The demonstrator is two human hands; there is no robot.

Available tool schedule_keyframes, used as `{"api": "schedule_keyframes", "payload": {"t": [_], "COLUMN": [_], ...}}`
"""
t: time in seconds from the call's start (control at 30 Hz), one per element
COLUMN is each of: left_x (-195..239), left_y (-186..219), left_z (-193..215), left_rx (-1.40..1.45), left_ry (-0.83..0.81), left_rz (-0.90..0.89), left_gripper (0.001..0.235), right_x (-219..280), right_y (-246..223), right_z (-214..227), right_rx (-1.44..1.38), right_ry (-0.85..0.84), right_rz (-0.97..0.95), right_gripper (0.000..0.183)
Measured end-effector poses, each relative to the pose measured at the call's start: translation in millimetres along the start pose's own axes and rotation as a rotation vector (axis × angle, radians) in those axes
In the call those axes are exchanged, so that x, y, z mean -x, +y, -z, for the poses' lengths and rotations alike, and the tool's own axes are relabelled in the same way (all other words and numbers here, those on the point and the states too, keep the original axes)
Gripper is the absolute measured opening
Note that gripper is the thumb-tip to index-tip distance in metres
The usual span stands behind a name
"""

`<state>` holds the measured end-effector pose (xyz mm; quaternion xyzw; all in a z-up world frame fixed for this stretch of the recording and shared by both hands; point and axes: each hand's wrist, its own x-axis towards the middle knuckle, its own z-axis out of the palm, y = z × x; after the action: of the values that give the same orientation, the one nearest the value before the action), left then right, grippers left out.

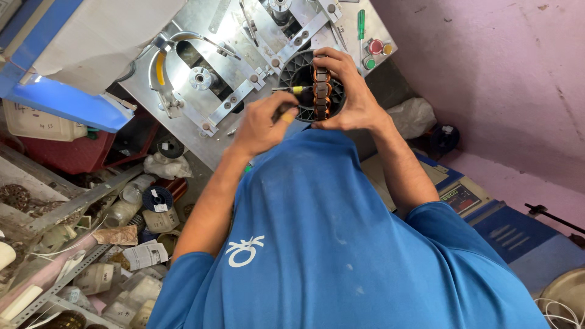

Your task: The person performs maintenance on a fan stator, using a small screwdriver to manipulate wires, cutting wires with blue-handled scissors, and wiping the component with a white cloth.

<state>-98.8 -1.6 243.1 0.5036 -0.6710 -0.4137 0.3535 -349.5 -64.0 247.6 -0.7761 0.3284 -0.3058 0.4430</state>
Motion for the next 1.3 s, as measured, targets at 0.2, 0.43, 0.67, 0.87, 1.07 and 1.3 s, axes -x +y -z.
{"api": "schedule_keyframes", "payload": {"t": [0.2, 0.43, 0.67, 0.87, 1.07, 1.3], "left_x": [51, 31, -38, -32, -29, -28], "left_y": [-21, 10, 2, -17, -22, -12], "left_z": [97, 57, -23, -44, -40, -31], "left_rx": [-0.359, -0.279, 0.174, 0.159, 0.14, 0.032], "left_ry": [0.016, 0.431, 0.181, 0.364, 0.334, 0.405], "left_rz": [0.455, 0.079, 0.065, 0.051, 0.04, -0.206], "left_gripper": [0.016, 0.037, 0.061, 0.048, 0.026, 0.016], "right_x": [-5, -16, -11, -7, -6, -1], "right_y": [6, -5, -31, -20, -1, 9], "right_z": [0, -8, 2, -8, -30, -28], "right_rx": [0.084, 0.119, 0.291, -0.119, -0.495, -0.662], "right_ry": [-0.012, -0.069, -0.045, 0.281, 0.328, 0.301], "right_rz": [0.057, 0.098, 0.004, -0.459, -0.516, -0.506], "right_gripper": [0.111, 0.111, 0.108, 0.026, 0.011, 0.011]}}
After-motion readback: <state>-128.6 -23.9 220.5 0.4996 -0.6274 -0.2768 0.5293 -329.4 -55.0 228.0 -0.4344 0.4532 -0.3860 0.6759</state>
